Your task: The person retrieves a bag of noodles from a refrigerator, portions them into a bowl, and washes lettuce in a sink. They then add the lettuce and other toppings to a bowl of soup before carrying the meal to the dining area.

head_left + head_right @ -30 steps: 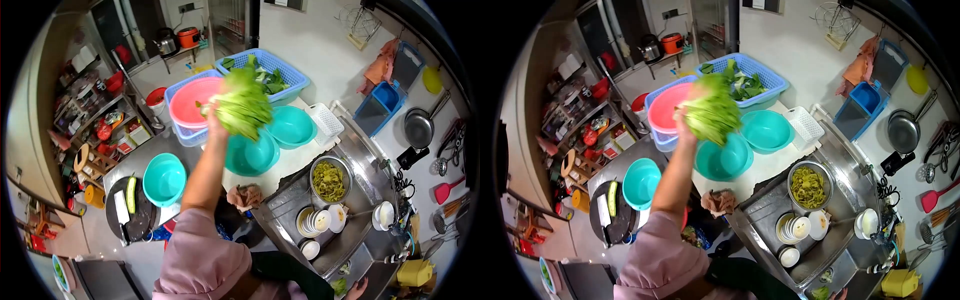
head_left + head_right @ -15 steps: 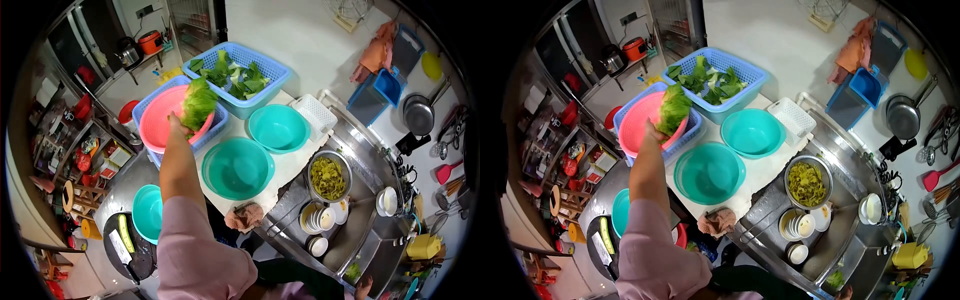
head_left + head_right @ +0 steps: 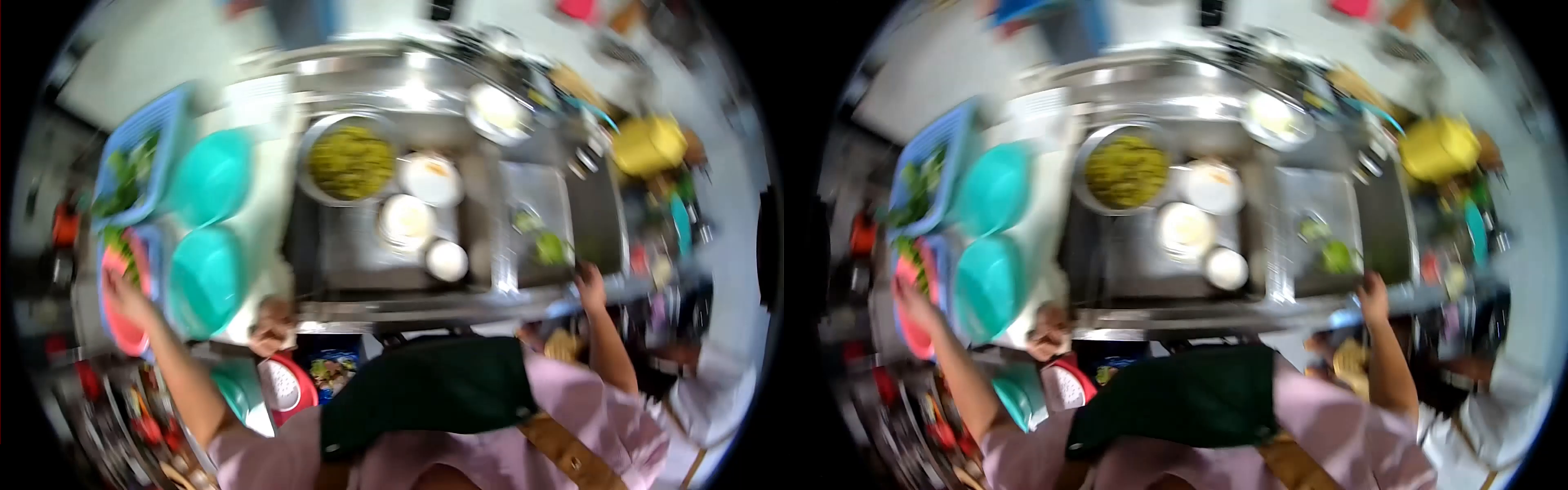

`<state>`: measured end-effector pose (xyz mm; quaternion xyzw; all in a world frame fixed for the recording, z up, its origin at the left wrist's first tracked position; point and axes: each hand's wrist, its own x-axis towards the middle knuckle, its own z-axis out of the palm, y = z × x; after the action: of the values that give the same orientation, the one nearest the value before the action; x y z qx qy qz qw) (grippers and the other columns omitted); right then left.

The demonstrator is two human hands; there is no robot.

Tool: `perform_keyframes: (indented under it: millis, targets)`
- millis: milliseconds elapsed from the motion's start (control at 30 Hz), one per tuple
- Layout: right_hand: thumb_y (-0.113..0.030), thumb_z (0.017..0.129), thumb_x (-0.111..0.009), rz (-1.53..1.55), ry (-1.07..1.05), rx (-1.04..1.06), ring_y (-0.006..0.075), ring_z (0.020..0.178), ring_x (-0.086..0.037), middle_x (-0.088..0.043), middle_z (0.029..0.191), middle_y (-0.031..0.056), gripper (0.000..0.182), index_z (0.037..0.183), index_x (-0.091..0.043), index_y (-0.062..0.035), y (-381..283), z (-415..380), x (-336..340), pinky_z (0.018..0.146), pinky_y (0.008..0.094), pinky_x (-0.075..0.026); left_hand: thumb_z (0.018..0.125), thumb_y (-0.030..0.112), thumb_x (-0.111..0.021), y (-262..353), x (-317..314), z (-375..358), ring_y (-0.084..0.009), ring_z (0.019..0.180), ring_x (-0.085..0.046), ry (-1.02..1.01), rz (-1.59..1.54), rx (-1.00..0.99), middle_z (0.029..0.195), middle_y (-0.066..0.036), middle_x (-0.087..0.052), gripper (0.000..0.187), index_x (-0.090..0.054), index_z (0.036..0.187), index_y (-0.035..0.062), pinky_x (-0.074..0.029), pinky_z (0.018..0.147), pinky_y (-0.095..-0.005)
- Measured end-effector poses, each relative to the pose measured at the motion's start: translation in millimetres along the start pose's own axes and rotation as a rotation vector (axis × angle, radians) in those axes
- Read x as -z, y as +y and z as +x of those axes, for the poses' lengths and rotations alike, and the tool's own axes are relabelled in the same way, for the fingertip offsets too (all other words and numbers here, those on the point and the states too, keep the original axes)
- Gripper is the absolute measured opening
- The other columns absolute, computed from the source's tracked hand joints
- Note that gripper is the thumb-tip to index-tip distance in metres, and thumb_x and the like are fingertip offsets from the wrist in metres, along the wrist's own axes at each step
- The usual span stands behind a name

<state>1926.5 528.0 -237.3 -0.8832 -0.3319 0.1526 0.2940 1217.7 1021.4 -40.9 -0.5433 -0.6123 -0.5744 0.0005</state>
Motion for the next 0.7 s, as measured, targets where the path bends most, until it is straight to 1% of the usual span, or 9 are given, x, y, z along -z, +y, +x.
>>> perform_keyframes:
  millis: [33, 100, 167, 200, 267, 367, 467, 600, 700]
  targets:
    - [-0.004, 0.073, -0.057, -0.076, 0.038, -0.035, 0.0203, 0.097, -0.052, -0.053, 0.105, 0.0125, 0.034, 0.105, -0.048, 0.0011, -4.5, 8.0, 1.9, 0.084, 0.0290, -0.040, 0.086, 0.014, -0.043, 65.7, -15.7, -44.1, -0.0226, 0.100, -0.048, -0.113, -0.325, -0.022, 0.112, -0.017, -0.049, 0.032, -0.045, 0.111, -0.0063, -0.036, 0.086, -0.0302]
    - [-0.010, 0.065, -0.061, -0.063, 0.044, -0.053, 0.0281, 0.086, -0.056, -0.057, 0.094, 0.0165, 0.040, 0.103, -0.052, 0.0004, 6.5, 42.9, -6.5, 0.078, 0.0333, -0.044, 0.087, 0.011, -0.041, 113.5, -23.8, -139.5, -0.0211, 0.097, -0.050, -0.374, -0.129, -0.212, 0.104, -0.017, -0.053, 0.027, -0.045, 0.107, -0.0065, -0.040, 0.085, -0.0318]
    - [-0.010, 0.062, -0.066, -0.112, -0.146, -0.177, 0.0285, 0.087, -0.056, -0.057, 0.094, 0.0158, 0.054, 0.111, -0.046, -0.0030, -0.7, 78.7, -12.6, 0.076, 0.0334, -0.045, 0.083, 0.004, -0.044, 147.1, -29.3, -243.1, -0.0182, 0.087, -0.052, -0.855, -0.115, 0.353, 0.096, -0.011, -0.056, 0.016, -0.052, 0.094, -0.0016, -0.041, 0.077, -0.0301]
    - [-0.012, 0.060, -0.069, -0.142, -0.235, -0.208, 0.0287, 0.089, -0.056, -0.057, 0.095, 0.0160, 0.061, 0.115, -0.043, -0.0041, 24.1, 98.6, -24.8, 0.076, 0.0332, -0.045, 0.077, -0.003, -0.047, 156.2, -45.8, -287.2, -0.0196, 0.083, -0.053, -1.032, -0.262, -0.178, 0.091, -0.011, -0.057, 0.015, -0.055, 0.090, -0.0002, -0.042, 0.073, -0.0296]
    - [-0.023, 0.057, -0.075, -0.190, -0.377, -0.156, 0.0250, 0.089, -0.055, -0.054, 0.102, 0.0164, 0.081, 0.125, -0.032, -0.0073, 115.7, 133.8, -68.2, 0.079, 0.0311, -0.045, 0.073, -0.003, -0.052, 192.1, -73.0, -365.9, -0.0238, 0.081, -0.055, -1.252, -0.380, -0.062, 0.088, -0.012, -0.057, 0.015, -0.056, 0.087, 0.0013, -0.042, 0.073, -0.0303]
    - [-0.036, 0.052, -0.077, -0.102, -0.450, -0.635, 0.0261, 0.096, -0.052, -0.050, 0.109, 0.0179, 0.099, 0.130, -0.021, -0.0094, 107.3, 151.4, -67.0, 0.083, 0.0322, -0.043, 0.075, -0.001, -0.052, 223.6, -87.4, -428.9, -0.0245, 0.078, -0.056, -1.337, -0.340, -0.067, 0.085, -0.014, -0.058, 0.011, -0.056, 0.086, 0.0017, -0.044, 0.070, -0.0301]
    - [-0.037, 0.048, -0.078, -0.192, -0.222, -1.001, 0.0267, 0.106, -0.045, -0.043, 0.117, 0.0197, 0.111, 0.133, -0.011, -0.0104, 161.5, 166.0, -118.5, 0.084, 0.0379, -0.042, 0.077, 0.001, -0.052, 240.1, -100.7, -454.4, -0.0244, 0.075, -0.057, -1.337, -0.351, -0.042, 0.082, -0.014, -0.059, 0.010, -0.055, 0.087, 0.0016, -0.045, 0.068, -0.0302]
    - [-0.024, 0.056, -0.071, 0.024, -0.037, -0.582, 0.0277, 0.102, -0.046, -0.051, 0.102, 0.0191, 0.054, 0.104, -0.051, -0.0080, 178.8, 162.5, -182.9, 0.086, 0.0359, -0.039, 0.079, 0.003, -0.051, 255.7, -116.9, -468.9, -0.0213, 0.073, -0.058, -1.331, -0.281, 0.079, 0.080, -0.013, -0.059, 0.007, -0.056, 0.083, 0.0010, -0.045, 0.066, -0.0289]
    - [-0.011, 0.062, -0.060, 0.004, -0.103, -0.342, 0.0309, 0.091, -0.049, -0.053, 0.089, 0.0166, 0.021, 0.082, -0.054, -0.0046, 137.1, 164.0, -195.5, 0.078, 0.0372, -0.040, 0.079, 0.003, -0.051, 267.6, -123.2, -472.8, -0.0192, 0.070, -0.057, -1.361, -0.148, 0.169, 0.076, -0.011, -0.059, 0.006, -0.057, 0.081, 0.0019, -0.045, 0.063, -0.0275]
